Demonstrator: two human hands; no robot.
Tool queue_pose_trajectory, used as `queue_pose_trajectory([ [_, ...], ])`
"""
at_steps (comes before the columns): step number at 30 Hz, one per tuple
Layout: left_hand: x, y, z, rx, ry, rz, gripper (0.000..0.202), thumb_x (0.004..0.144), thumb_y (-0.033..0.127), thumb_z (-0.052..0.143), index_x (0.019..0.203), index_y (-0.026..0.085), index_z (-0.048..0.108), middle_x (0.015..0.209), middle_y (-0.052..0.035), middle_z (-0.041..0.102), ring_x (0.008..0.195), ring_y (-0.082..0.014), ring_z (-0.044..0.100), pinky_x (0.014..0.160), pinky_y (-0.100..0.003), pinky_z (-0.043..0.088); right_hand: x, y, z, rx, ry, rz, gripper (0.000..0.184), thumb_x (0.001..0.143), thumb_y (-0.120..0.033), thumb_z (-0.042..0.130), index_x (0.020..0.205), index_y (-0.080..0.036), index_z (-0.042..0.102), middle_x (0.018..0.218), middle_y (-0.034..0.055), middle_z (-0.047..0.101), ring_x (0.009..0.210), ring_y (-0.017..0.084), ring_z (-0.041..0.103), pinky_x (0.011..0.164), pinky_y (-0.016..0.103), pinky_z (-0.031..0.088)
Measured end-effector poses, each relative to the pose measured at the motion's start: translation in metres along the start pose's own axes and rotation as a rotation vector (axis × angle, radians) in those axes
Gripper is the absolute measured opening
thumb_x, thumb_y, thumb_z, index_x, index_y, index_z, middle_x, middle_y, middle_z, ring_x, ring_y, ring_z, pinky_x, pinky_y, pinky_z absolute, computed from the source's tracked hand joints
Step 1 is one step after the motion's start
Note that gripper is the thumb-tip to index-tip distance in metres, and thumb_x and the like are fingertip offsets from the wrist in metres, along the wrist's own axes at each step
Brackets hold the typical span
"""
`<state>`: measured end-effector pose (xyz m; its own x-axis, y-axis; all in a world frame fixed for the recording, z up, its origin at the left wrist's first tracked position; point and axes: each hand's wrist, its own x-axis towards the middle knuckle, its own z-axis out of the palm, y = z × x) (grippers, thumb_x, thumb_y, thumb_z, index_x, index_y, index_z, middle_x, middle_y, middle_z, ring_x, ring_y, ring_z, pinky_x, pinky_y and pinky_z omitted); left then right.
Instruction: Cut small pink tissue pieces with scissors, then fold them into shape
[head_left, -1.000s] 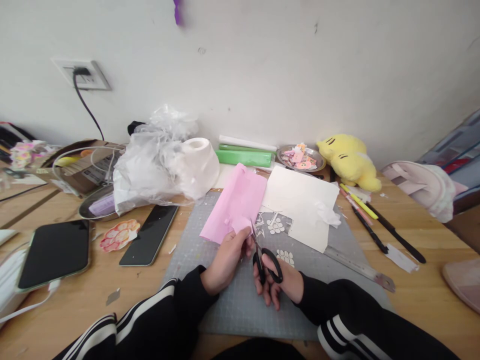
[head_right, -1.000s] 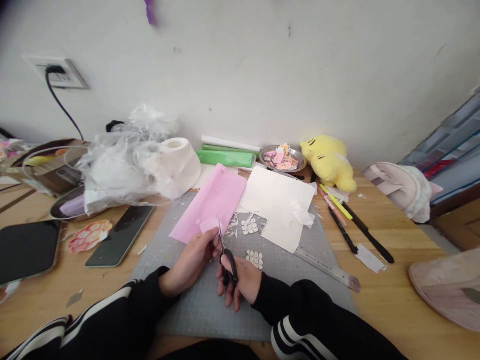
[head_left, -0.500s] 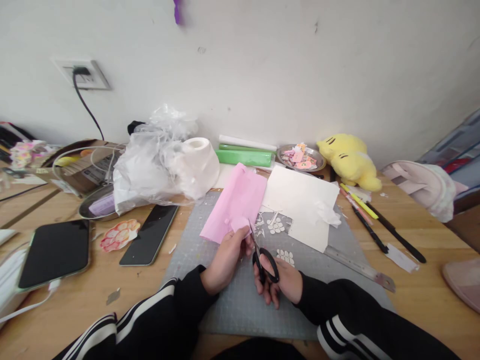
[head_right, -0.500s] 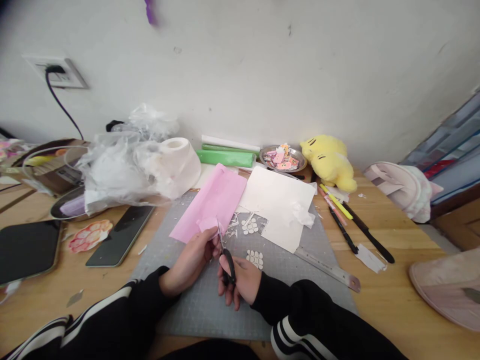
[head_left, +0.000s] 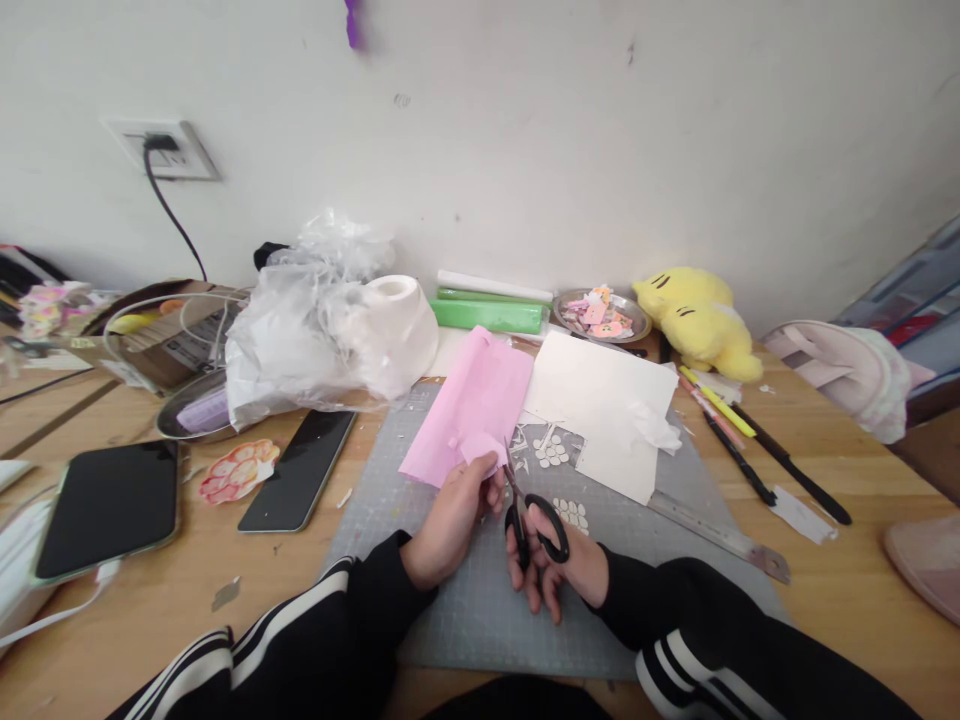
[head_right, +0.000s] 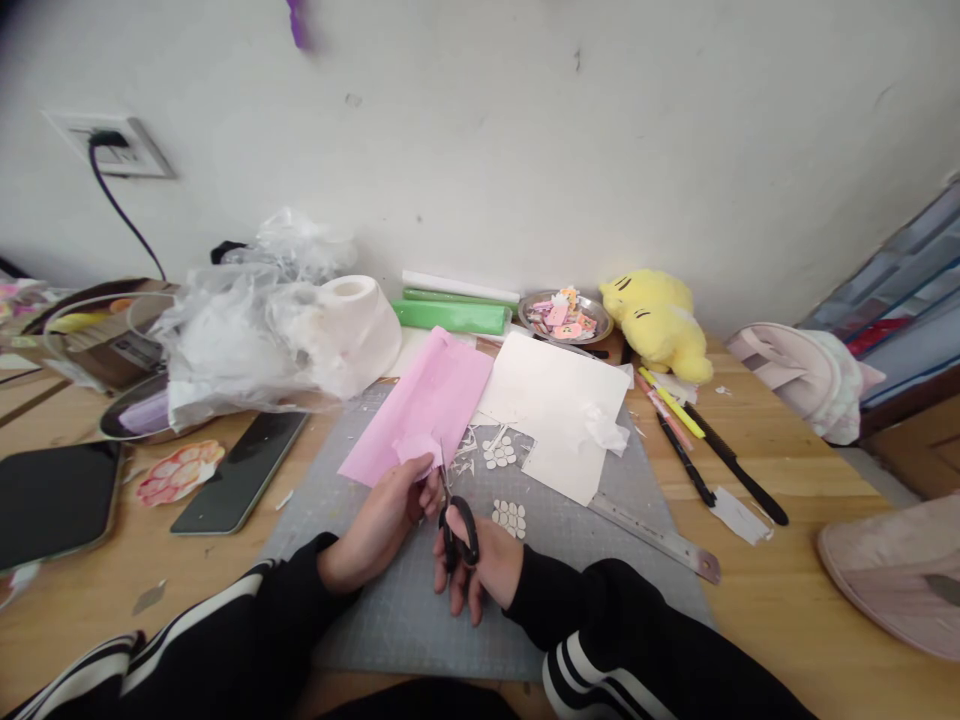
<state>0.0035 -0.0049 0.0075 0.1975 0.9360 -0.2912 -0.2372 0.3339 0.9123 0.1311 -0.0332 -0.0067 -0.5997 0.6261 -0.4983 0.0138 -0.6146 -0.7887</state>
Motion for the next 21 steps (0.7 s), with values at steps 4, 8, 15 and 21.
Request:
queue_pose_trajectory([
  [4,0.0004,0.0005,0.0006,0.001,-0.003,-0.015,0.032,0.074,0.037,0.041,0.048,0.017,0.044,0.04,0.0038,0.04,0.04,-0.0094,0.039,0.046,-0.023,0.029,-0.0002,-0.0008,0.0016,-0.004,0.013,0.003,0.067,0.051,-0.078,0.039,0.07,-0.014,0.039,0.049,-0.0008,0.05,0.031,0.008,0.047,0.023,0.017,0.034],
  [8,0.0003,0.0005,-0.0001,-0.005,0.005,-0.019,0.031,0.074,0.035,0.042,0.048,0.017,0.044,0.04,0.0041,0.039,0.04,-0.0092,0.039,0.046,-0.023,0.029,0.0002,-0.0006,0.0025,-0.009,0.055,0.015,0.066,0.049,-0.076,0.044,0.07,-0.014,0.04,0.046,-0.0019,0.051,0.029,0.008,0.046,0.023,0.017,0.034],
  [15,0.0,-0.0012,-0.0018,0.025,0.006,-0.009,0.032,0.075,0.035,0.041,0.049,0.016,0.045,0.04,0.004,0.04,0.04,-0.0087,0.039,0.046,-0.022,0.029,-0.0006,0.0009,0.0037,-0.077,0.123,-0.009,0.059,0.054,-0.071,0.046,0.069,-0.014,0.039,0.047,-0.0032,0.051,0.028,0.006,0.044,0.023,0.015,0.032],
  [21,0.0008,-0.0021,-0.0021,0.015,0.009,-0.013,0.034,0.076,0.037,0.039,0.049,0.016,0.044,0.041,0.0037,0.041,0.041,-0.0092,0.041,0.046,-0.022,0.031,0.0021,0.0055,0.0023,-0.103,0.122,-0.032,0.052,0.059,-0.066,0.047,0.067,-0.015,0.04,0.047,-0.0048,0.05,0.029,0.005,0.043,0.022,0.014,0.031],
])
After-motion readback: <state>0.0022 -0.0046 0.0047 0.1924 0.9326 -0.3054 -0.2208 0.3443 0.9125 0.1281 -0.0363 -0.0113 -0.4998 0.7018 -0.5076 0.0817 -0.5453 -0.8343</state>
